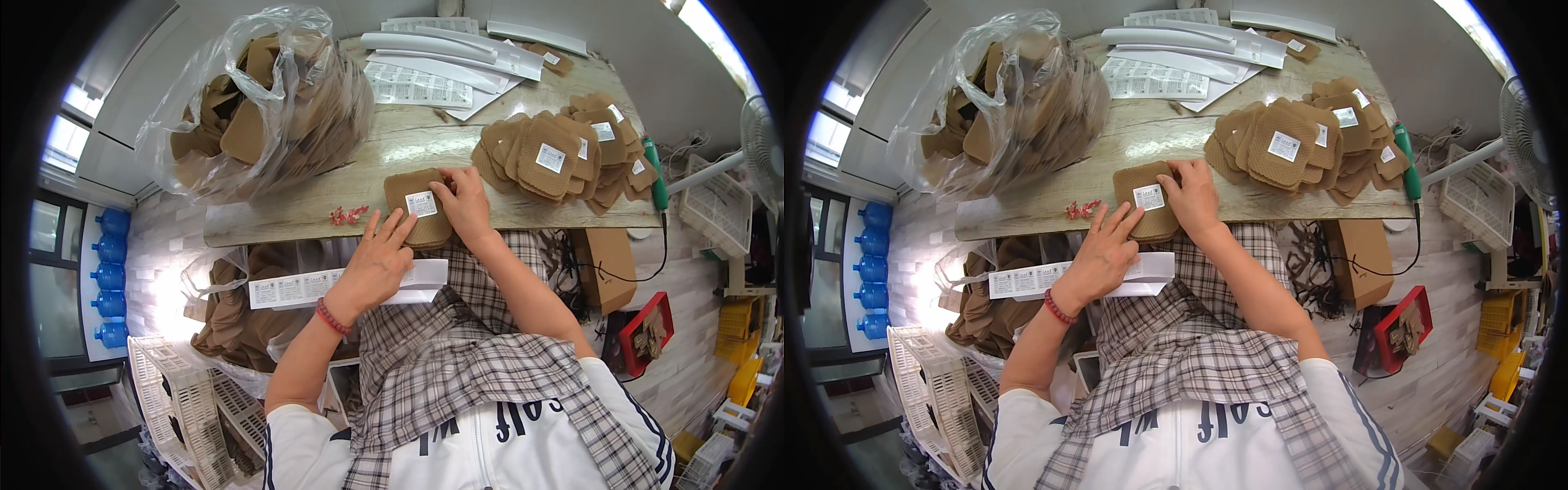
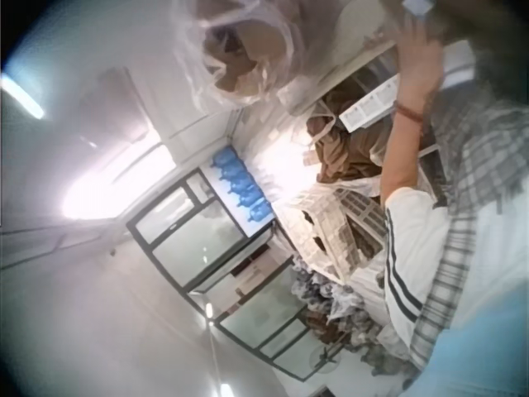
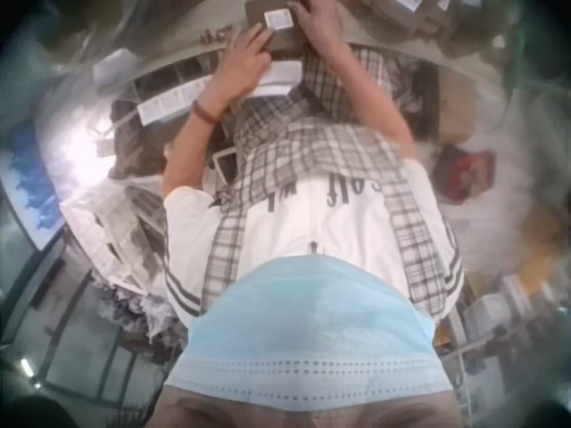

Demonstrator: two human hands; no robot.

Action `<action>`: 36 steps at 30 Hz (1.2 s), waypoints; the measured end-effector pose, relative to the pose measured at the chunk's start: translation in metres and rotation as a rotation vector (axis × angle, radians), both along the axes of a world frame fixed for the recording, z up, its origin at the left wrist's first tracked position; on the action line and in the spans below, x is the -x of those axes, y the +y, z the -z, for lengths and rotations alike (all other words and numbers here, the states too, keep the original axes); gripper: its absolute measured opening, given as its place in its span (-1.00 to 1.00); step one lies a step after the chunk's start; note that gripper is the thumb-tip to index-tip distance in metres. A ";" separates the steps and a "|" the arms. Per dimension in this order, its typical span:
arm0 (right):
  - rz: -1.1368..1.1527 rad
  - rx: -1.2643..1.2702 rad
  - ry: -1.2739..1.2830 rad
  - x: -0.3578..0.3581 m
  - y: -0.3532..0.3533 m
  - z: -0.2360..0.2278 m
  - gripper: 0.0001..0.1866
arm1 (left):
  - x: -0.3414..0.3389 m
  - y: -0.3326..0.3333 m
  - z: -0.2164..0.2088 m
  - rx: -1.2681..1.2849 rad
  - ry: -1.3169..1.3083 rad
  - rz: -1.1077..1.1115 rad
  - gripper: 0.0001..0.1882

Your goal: The person applies adhesive labels to small brown textured pads. They peel each label from a sheet and press it onto a pad, then place the labeled pad into a growing stack on the table.

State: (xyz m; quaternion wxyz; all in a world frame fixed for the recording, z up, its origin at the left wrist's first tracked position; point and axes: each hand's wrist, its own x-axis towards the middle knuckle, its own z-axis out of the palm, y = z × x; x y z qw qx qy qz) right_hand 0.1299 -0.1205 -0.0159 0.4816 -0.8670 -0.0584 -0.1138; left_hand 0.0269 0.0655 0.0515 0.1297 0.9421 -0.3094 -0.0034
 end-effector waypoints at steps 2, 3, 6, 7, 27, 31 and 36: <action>0.020 -0.007 -0.073 -0.001 0.000 -0.001 -0.79 | 0.002 -0.002 0.001 0.016 -0.001 -0.008 -0.86; 0.024 -0.012 -0.133 0.000 0.002 -0.003 -0.81 | 0.003 -0.003 0.002 0.031 -0.003 -0.014 -0.86; -0.008 0.105 -0.389 0.001 0.003 -0.009 -0.83 | 0.009 -0.001 0.002 0.037 0.009 -0.032 -0.85; -0.026 0.165 -0.485 0.004 0.002 -0.010 -0.82 | 0.012 -0.001 0.003 0.031 0.018 -0.038 -0.84; 0.074 -0.360 -0.439 0.027 -0.021 -0.059 -0.92 | 0.024 -0.003 0.018 0.146 -0.057 -0.128 -0.86; 0.261 -0.234 -0.408 -0.014 -0.100 -0.087 -0.82 | 0.021 -0.010 0.008 0.225 -0.116 -0.127 -0.88; 0.409 0.439 -0.661 -0.009 -0.139 -0.110 -0.68 | 0.036 -0.038 -0.005 0.290 -0.013 -0.301 -0.85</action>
